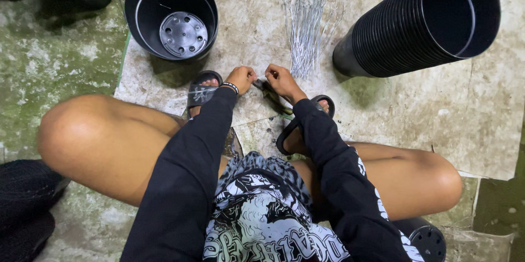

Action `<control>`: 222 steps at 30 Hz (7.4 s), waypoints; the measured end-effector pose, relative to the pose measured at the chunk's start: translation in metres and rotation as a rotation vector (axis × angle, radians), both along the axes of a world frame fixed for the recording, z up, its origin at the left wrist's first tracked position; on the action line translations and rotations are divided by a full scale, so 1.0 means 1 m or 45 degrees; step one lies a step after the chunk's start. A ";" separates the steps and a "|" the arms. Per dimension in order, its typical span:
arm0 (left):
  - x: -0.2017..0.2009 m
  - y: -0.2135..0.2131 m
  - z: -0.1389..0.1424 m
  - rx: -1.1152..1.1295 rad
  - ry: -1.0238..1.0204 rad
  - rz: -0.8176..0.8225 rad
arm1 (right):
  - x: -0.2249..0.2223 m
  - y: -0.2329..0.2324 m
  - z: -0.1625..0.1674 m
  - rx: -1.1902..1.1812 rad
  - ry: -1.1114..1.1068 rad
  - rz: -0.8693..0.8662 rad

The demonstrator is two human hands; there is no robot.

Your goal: The person sits on the floor and assembles black plastic plant pots by inserting metal wires through the rim and bottom holes. They bend the wires to secure them, then use pliers to cut the excess wire. The process is repeated for multiple pots.

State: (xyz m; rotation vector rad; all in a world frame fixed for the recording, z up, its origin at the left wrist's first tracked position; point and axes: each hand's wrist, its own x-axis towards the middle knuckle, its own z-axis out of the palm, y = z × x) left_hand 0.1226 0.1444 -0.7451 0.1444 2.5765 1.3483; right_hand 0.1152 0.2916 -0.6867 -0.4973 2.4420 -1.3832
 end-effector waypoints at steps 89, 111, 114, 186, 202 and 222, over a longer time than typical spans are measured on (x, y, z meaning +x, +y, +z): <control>-0.001 0.030 -0.015 -0.247 0.126 0.069 | 0.015 -0.024 0.005 0.388 0.301 -0.370; -0.069 0.052 0.133 -0.721 0.563 -0.454 | -0.061 0.047 0.086 0.479 0.333 -0.954; -0.059 0.063 0.129 -0.663 0.556 -0.480 | -0.060 0.038 0.095 0.446 0.388 -1.008; -0.065 0.009 0.217 0.479 0.707 -0.422 | -0.041 0.089 0.170 -0.279 0.170 0.157; -0.066 0.012 0.218 0.398 0.807 -0.354 | -0.041 0.089 0.172 -0.264 0.087 0.204; -0.071 0.006 0.214 0.635 0.584 -0.566 | -0.041 0.088 0.168 -0.463 0.099 0.225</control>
